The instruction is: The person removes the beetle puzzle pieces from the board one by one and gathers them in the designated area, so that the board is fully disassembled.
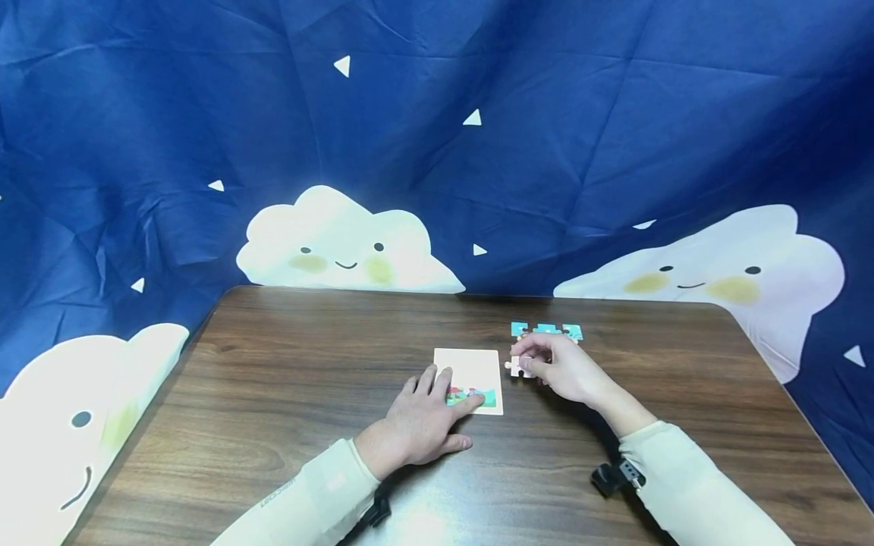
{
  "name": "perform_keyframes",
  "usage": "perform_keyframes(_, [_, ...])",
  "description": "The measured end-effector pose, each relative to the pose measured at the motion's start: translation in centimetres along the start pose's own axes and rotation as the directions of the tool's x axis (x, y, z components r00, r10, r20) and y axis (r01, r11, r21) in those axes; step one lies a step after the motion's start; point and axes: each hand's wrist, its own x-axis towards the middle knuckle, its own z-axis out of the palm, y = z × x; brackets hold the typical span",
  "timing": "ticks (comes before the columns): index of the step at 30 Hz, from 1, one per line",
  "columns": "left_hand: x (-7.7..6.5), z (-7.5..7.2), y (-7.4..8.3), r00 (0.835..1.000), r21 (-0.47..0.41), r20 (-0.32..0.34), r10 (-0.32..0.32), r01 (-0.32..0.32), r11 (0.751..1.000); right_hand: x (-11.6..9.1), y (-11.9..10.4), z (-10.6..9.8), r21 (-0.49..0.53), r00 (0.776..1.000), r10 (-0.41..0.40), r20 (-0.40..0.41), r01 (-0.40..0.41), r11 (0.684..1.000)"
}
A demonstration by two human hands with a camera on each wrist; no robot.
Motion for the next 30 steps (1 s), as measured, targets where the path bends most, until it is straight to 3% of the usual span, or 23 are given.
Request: perform_keyframes(30, [-0.2, -0.1, 0.0, 1.000, 0.008, -0.002, -0.003, 0.003, 1.000, -1.5, 2.4, -2.3, -0.057, 0.994, 0.063, -0.084, -0.068, 0.996])
